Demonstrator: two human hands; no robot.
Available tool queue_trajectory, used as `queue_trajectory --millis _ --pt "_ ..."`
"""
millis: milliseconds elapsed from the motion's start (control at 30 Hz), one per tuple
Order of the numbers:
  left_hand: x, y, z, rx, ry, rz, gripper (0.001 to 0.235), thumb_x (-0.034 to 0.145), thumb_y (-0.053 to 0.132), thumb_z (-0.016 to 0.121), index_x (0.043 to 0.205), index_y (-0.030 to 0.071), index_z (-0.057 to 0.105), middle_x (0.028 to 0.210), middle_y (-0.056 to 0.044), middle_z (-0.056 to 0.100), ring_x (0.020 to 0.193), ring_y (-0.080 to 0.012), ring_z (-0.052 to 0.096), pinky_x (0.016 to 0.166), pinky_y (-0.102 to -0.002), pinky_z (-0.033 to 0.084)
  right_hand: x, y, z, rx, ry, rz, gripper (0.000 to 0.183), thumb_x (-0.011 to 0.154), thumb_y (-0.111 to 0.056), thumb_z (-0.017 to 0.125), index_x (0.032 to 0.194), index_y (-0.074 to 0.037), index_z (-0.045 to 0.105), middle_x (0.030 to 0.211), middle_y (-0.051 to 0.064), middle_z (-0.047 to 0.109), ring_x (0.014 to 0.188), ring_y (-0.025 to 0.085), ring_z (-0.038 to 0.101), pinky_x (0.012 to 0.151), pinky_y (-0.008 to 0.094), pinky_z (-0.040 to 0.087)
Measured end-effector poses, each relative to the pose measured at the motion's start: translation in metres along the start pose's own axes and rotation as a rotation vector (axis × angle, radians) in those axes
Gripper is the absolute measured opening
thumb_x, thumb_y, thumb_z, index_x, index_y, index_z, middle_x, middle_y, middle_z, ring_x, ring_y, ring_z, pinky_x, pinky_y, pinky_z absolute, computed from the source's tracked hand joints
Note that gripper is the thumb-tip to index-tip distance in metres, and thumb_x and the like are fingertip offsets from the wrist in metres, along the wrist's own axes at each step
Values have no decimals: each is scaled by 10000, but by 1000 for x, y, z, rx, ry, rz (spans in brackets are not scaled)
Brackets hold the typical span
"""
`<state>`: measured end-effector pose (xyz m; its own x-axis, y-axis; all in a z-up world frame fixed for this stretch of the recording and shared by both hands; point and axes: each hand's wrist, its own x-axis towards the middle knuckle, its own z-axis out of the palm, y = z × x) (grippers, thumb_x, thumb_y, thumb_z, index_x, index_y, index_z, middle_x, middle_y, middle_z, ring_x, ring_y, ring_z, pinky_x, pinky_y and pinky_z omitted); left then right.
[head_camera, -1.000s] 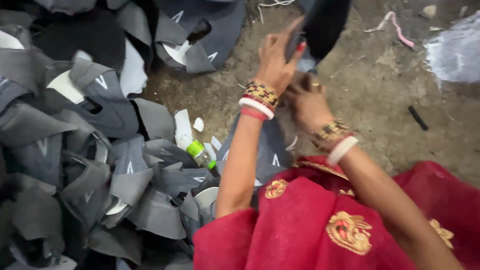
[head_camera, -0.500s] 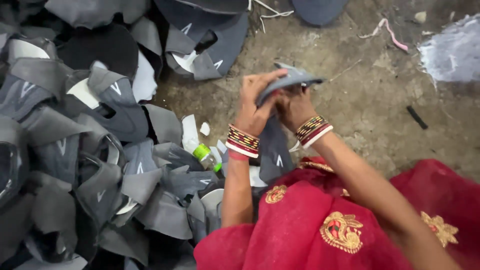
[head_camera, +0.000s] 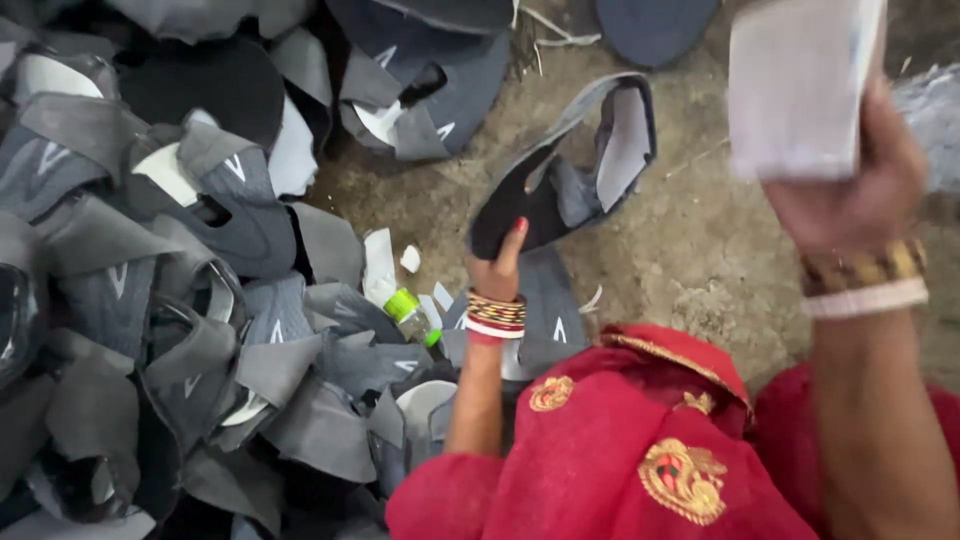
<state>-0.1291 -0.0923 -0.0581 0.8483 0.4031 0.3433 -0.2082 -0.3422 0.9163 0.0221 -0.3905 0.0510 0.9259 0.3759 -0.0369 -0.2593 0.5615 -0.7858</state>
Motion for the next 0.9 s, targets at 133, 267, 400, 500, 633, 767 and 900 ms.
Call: queue_trajectory --millis 133,267,400,500,633,767,900 --pt "14 38 -43 -168 21 -219 380 966 33 683 1341 12 627 1292 -102 688 1206 -183 648 1084 -328 482 98 80 -49 428 -180 3 517 1113 -476 486 1484 -118 527 1419 52 580 1333 253 541 1209 423 397" --pt "42 73 -70 208 -191 -272 400 972 19 710 1362 84 650 1154 -98 739 1063 -184 694 958 -321 553 136 112 7 641 -125 124 628 1033 -464 439 1496 -48 520 1493 153 627 1311 344 597 1143 474 450" --pt "43 79 -72 196 -341 -299 389 925 -47 644 1282 88 570 1270 -89 721 1180 -229 724 972 -327 590 93 118 40 554 -246 219 634 1079 -441 440 1584 -58 459 1587 138 573 1383 343 593 1219 442 446" --pt "22 53 -54 361 -442 -326 458 941 -35 598 1369 128 584 1307 -85 701 1272 -245 713 1091 -384 558 66 140 30 481 -192 439 630 1078 -418 448 1607 -76 434 1607 128 531 1453 315 564 1248 468 444" --pt "-14 18 -17 995 -655 -149 716 858 185 664 1540 233 450 1606 -69 390 1504 -340 323 1183 -618 264 55 194 -17 292 -93 539 580 1068 -389 494 1546 -62 470 1500 115 564 1379 289 554 1183 470 456" --pt "-37 16 -9 1093 -605 -140 915 851 600 670 1620 276 294 1721 -72 121 1582 -423 80 1196 -751 81 56 187 -9 343 -99 560 578 1016 -403 507 1484 -64 522 1434 100 653 1325 282 630 1153 433 488" --pt "-35 21 -4 1137 -608 -54 875 843 731 611 1592 396 306 1714 -50 95 1576 -419 40 1166 -784 33 60 176 1 284 -119 515 570 1013 -384 541 1500 -90 523 1415 78 643 1294 254 620 1108 430 490"
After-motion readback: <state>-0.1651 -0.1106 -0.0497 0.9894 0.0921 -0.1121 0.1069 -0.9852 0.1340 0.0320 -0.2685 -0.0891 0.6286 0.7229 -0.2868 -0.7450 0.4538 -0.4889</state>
